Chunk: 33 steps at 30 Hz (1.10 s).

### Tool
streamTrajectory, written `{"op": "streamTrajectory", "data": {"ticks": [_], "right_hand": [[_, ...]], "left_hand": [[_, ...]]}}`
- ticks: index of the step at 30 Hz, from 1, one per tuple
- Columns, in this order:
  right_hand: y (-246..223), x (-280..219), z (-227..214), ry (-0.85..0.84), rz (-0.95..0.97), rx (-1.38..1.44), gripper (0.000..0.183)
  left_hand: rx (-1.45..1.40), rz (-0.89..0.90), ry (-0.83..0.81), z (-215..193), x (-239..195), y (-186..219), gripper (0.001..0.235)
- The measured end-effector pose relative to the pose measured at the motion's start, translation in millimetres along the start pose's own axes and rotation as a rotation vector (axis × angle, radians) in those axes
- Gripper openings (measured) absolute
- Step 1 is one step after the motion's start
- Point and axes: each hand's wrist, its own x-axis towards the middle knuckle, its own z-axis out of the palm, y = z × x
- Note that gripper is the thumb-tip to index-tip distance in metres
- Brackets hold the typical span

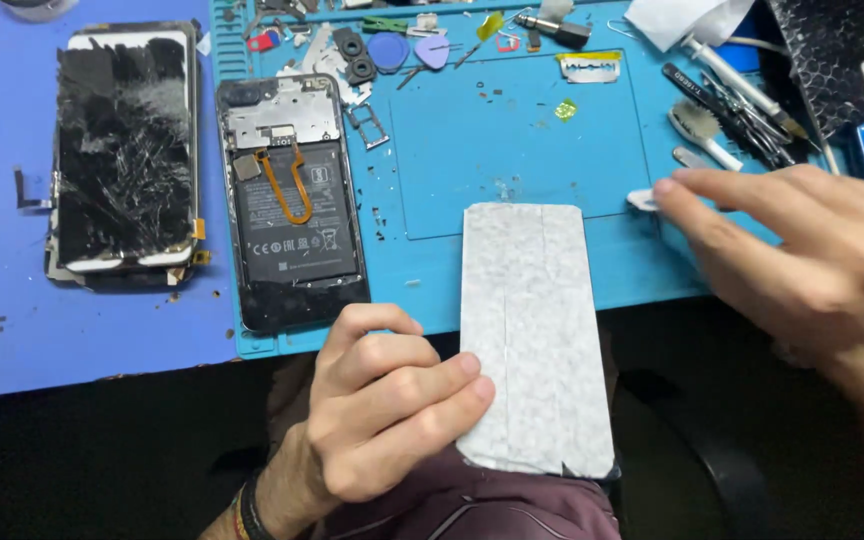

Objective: Repairing a smartphone by cleaning components and manipulating small parts with tweezers

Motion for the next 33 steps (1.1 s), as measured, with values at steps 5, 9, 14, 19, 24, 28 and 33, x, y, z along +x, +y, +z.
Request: {"op": "streamTrajectory", "data": {"ticks": [5, 9, 14, 19, 24, 28, 33], "right_hand": [[-4.6, -1.8, 10.1, 0.1, 0.001, -0.011, 0.026], [-26.7, -3.1, -5.4, 0.185, 0.079, 0.313, 0.086], [-50.0, 10.4, -27.1, 0.274, 0.045, 0.49, 0.038], [-74.7, -6.3, -29.8, 0.312, 0.073, 0.341, 0.028], [-80.1, 13.7, 19.6, 0.713, -0.023, 0.187, 0.01], [-79.3, 6.6, 15.1, 0.619, -0.064, 0.143, 0.009], [-87.7, 12.0, 41.7, 0.734, -0.07, 0.053, 0.011]], "left_hand": [[-0.118, -0.227, 0.226, 11.8, 9.9, 14.9, 0.008], [-0.344, -0.42, 0.366, 11.5, 22.6, 20.7, 0.014], [-0.562, -0.469, 0.319, 10.3, 39.3, 13.4, 0.018], [-0.987, -0.89, 0.349, 18.2, 46.4, 10.8, 0.06], [-1.622, -0.886, 0.241, 44.2, 29.9, 22.3, 0.071], [-1.693, -0.996, 0.314, 29.9, 47.5, 20.2, 0.098], [-1.202, -1.029, 0.201, 28.9, 57.3, 26.9, 0.05]]}}
